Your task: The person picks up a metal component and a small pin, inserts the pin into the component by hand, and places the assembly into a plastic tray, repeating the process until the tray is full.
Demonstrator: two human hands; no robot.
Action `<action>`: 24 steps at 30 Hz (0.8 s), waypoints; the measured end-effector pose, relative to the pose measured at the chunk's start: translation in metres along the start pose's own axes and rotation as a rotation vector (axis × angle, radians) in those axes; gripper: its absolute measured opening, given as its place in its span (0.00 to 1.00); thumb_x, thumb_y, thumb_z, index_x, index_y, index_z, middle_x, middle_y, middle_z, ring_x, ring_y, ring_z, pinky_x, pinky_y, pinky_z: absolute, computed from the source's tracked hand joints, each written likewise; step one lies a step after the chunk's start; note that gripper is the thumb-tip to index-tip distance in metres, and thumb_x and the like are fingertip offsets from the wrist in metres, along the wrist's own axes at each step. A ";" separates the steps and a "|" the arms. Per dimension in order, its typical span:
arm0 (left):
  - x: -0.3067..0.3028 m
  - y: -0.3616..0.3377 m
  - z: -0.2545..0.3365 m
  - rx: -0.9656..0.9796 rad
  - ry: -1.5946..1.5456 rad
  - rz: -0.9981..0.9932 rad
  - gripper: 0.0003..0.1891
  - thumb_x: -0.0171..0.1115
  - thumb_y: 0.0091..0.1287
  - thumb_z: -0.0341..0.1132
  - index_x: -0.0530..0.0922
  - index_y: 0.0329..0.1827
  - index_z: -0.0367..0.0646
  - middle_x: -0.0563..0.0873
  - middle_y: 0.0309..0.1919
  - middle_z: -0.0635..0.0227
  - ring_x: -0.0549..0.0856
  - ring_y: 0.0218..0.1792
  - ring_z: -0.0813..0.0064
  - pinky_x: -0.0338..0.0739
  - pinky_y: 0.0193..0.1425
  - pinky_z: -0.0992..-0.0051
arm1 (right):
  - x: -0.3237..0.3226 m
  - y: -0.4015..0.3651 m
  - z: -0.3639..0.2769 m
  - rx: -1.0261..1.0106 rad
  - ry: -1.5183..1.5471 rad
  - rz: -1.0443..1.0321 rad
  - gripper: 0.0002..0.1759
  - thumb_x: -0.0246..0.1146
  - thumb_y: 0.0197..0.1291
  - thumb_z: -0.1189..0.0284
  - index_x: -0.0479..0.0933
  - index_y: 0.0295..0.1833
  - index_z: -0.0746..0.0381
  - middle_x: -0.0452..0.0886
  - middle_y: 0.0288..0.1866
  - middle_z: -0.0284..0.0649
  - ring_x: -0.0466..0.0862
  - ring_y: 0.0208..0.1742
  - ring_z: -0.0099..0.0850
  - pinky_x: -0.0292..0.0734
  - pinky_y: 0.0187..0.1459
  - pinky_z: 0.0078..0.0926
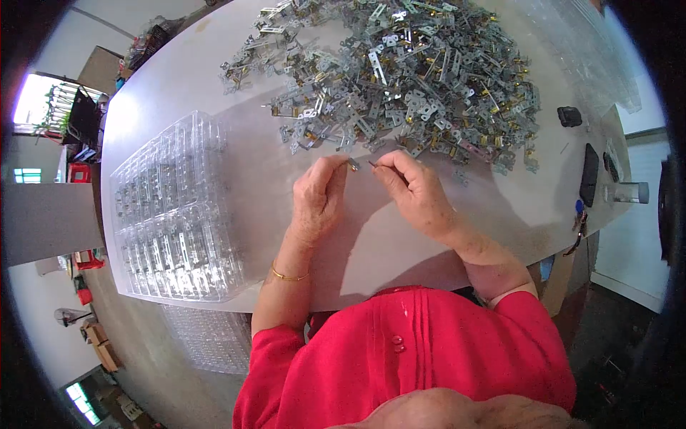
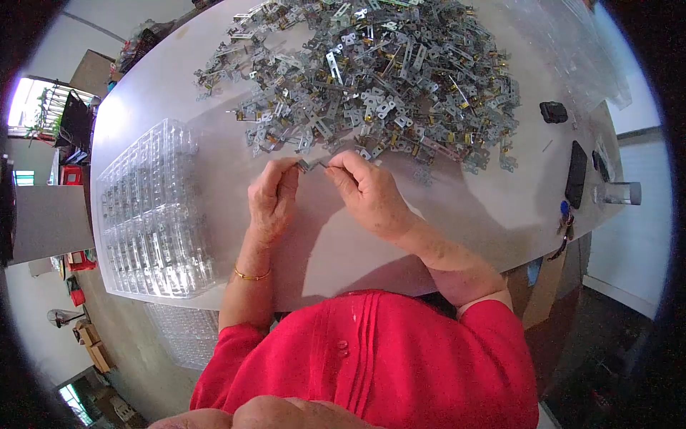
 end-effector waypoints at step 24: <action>0.024 -0.007 0.019 0.140 0.025 -0.281 0.07 0.60 0.71 0.24 0.82 0.49 0.41 0.86 0.33 0.57 0.87 0.32 0.51 0.80 0.36 0.63 | 0.011 -0.003 0.030 0.337 0.349 -0.246 0.11 0.58 0.80 0.66 0.78 0.52 0.63 0.83 0.40 0.30 0.83 0.40 0.19 0.82 0.42 0.21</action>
Point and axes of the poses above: each hand's wrist, its own y-axis towards the middle knuckle, its own x-axis out of the palm, z = x × y, the point moved 9 cm from there along y, towards the middle knuckle
